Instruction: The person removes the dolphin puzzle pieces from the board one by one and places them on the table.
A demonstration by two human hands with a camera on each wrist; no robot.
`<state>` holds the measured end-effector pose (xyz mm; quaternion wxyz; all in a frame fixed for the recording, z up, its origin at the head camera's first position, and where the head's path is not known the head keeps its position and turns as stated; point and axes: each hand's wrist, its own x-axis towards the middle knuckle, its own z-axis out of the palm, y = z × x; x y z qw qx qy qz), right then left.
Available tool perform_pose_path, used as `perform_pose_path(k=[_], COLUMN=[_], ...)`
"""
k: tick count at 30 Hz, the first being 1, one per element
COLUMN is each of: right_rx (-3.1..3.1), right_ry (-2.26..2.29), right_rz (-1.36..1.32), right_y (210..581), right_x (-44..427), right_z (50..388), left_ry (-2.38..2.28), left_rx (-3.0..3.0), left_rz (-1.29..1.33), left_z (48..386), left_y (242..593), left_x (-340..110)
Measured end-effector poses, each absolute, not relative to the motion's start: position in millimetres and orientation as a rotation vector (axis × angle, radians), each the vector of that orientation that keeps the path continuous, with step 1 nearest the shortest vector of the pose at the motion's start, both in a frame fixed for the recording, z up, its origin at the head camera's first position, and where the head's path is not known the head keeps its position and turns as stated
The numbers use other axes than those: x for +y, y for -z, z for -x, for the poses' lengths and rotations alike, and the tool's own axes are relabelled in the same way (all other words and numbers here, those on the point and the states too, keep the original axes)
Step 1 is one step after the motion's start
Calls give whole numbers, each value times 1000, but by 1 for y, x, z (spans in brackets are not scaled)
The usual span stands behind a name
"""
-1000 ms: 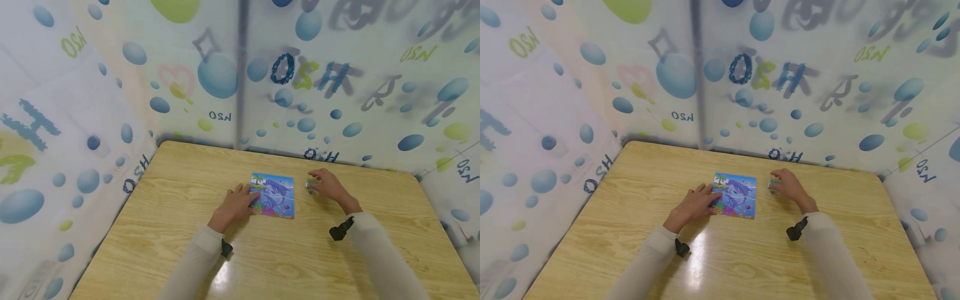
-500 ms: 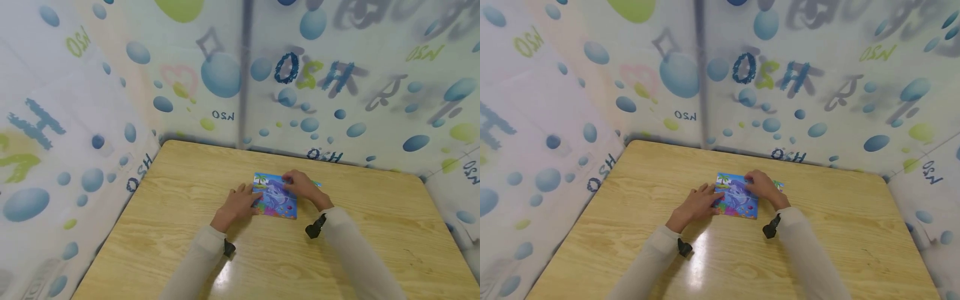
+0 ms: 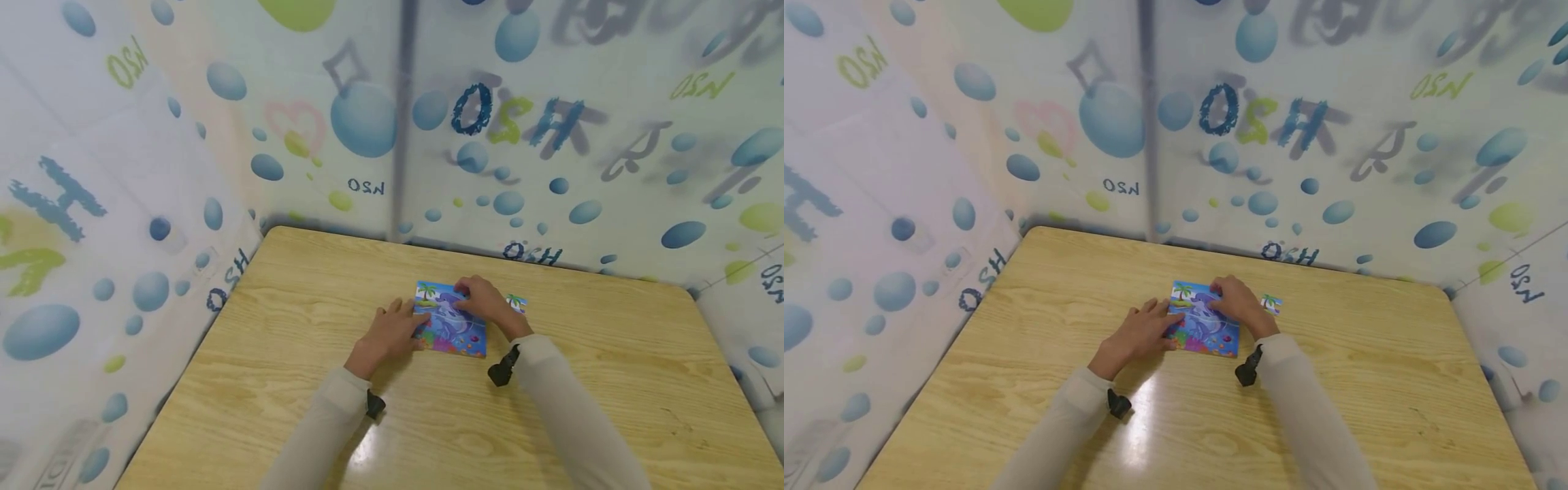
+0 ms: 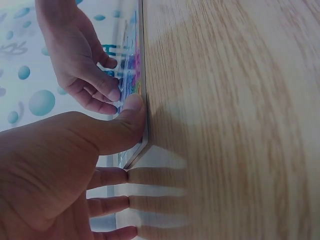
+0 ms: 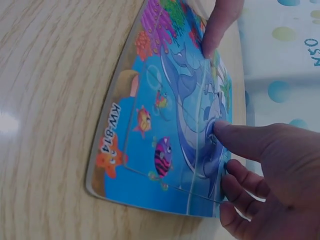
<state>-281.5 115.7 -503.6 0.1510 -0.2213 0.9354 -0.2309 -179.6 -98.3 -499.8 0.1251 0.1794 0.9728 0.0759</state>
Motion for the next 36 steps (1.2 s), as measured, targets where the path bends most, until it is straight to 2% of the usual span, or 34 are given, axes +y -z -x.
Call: perform_pose_path(k=[13,36], right_rx=[2691,2848], right_ry=[620,491], right_rz=[543,716], right_y=[507,505], right_x=[109,110], right_z=[281,270], left_ry=[-214,-248], left_rx=[2830,2836], left_rz=[-522,-518], left_z=[181,182], left_y=[502,504], left_x=[-97,-99])
